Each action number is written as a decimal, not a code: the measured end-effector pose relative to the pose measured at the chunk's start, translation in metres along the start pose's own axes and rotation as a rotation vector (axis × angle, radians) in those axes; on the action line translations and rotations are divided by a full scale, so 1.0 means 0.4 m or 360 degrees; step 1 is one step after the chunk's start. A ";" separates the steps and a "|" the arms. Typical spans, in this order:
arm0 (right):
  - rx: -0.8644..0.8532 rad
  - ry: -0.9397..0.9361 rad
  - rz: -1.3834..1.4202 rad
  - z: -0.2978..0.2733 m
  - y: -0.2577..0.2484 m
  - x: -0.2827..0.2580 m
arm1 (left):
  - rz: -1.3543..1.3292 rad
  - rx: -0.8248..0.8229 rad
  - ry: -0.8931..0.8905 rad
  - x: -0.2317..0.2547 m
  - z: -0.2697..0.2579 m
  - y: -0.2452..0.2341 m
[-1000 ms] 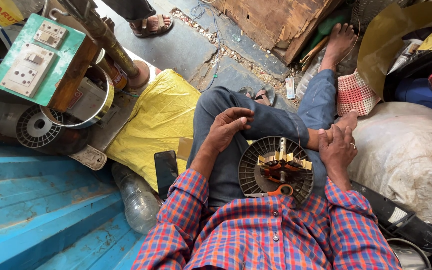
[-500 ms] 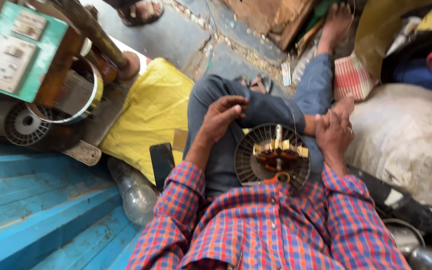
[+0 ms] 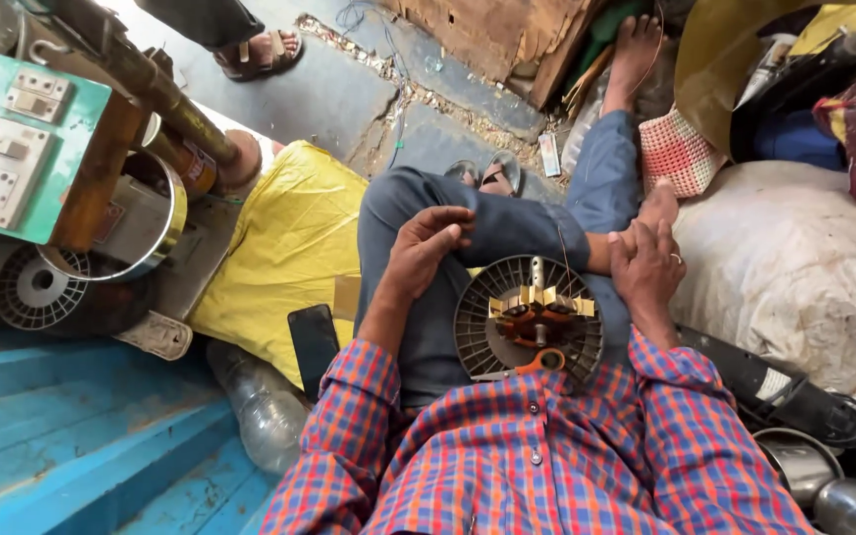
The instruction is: Repairing a ceiling fan stator by cutting and inserting insulation paper into the windings.
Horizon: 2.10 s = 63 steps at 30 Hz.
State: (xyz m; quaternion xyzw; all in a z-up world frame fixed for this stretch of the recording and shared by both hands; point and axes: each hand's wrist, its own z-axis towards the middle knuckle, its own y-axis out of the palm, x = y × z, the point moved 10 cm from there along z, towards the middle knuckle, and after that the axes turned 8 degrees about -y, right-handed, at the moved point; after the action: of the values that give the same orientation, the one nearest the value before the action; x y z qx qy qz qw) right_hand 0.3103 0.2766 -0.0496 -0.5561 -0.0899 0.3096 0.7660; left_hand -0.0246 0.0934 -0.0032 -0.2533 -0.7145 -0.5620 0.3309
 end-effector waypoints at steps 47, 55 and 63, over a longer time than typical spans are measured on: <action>-0.0112 0.0030 0.0145 -0.008 0.041 0.028 | 0.0069 -0.0016 -0.0006 0.009 -0.001 0.011; -0.0105 0.0047 0.0178 0.012 0.063 0.039 | 0.0114 0.0013 -0.0016 0.039 0.002 0.023; -0.1074 0.0402 0.2962 0.108 -0.193 -0.209 | 0.0657 -0.0195 0.0240 0.155 -0.089 0.290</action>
State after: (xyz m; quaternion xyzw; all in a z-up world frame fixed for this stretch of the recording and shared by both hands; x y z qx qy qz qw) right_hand 0.2521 0.2482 0.0537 -0.6225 0.3805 0.6835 0.0242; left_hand 0.0269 0.0861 0.1227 -0.3710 -0.5855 -0.5420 0.4753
